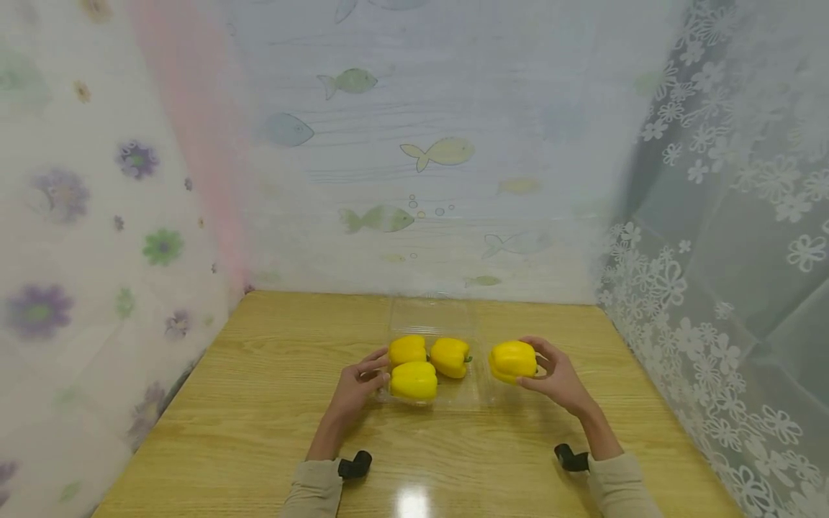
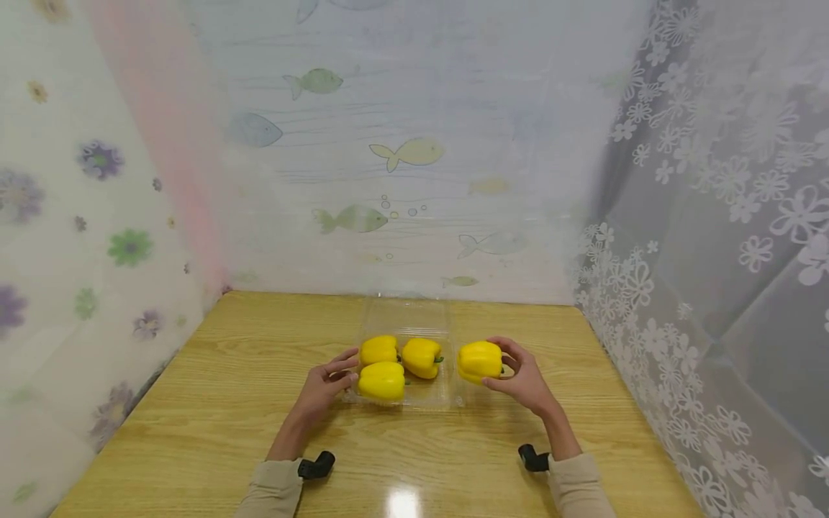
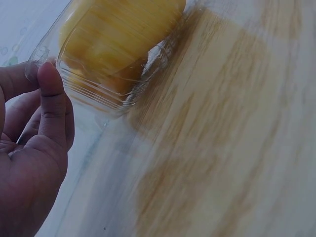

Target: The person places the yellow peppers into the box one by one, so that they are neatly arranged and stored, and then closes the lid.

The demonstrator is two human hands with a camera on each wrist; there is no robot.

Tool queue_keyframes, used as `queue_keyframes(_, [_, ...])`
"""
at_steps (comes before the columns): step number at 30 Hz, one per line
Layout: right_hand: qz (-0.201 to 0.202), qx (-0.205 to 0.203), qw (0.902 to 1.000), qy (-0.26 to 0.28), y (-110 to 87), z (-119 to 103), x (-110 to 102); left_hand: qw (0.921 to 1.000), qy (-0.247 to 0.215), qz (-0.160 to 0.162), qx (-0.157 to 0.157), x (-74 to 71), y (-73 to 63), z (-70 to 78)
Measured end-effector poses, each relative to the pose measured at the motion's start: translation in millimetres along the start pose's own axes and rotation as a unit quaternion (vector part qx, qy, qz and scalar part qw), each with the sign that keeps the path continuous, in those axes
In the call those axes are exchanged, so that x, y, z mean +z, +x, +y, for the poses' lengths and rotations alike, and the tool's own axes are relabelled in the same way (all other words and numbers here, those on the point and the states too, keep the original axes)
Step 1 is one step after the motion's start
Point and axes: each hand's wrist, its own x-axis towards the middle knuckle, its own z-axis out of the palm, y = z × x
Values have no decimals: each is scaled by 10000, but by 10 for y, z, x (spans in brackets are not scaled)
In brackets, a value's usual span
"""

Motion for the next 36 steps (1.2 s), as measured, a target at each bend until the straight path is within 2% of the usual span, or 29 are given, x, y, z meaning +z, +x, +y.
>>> queue_keyframes(6, [-3,-219,9998,-14,41,-49,72,9999,-89,14,-48,-9,1,-4])
queue_keyframes(22, [-246,-183,9992,242,137,-59,371,9998,-133,-6,-151,-12,12,-23])
queue_keyframes(29, [-332,-145,9987,371,155,-40,496,9999,-123,-25,-87,-11,17,-34])
queue_keyframes(32, [-312,-1,9992,244,171,-54,536,9998,-179,-8,-133,-8,21,-35])
queue_keyframes(36, [-171,244,9988,-379,196,-94,567,9997,-216,-9,-149,-6,23,-36])
